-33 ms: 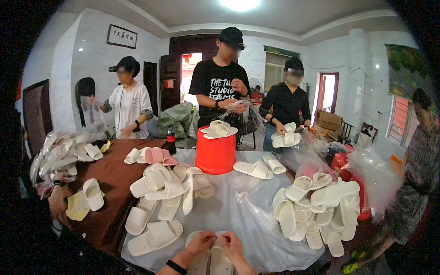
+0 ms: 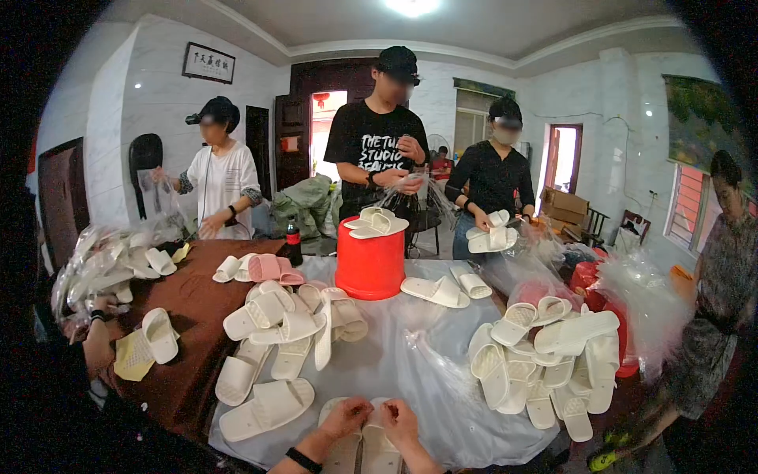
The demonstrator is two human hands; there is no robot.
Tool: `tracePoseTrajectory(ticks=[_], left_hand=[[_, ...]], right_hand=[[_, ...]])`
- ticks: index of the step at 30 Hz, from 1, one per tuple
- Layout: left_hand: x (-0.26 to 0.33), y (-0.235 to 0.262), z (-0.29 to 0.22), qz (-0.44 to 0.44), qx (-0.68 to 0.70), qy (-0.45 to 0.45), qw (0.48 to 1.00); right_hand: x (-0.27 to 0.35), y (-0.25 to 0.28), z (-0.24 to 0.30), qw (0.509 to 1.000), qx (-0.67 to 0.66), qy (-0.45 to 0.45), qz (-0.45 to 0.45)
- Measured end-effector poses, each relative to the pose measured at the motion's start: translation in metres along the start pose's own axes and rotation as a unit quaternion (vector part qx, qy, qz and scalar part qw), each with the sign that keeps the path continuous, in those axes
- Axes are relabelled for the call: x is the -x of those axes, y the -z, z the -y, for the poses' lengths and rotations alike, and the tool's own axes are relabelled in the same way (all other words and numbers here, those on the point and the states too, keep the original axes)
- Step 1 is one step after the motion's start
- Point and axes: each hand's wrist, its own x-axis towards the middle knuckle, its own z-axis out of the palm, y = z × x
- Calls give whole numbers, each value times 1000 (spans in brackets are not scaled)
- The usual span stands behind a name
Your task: Assembling and inspecting white slippers at a production table.
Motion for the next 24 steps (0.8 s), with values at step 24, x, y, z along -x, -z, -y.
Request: tracePoseTrajectory(ticks=[24], left_hand=[[-3, 0, 5, -19, -15, -13, 1000]], right_hand=[[0, -1, 6, 999, -42, -8, -13]])
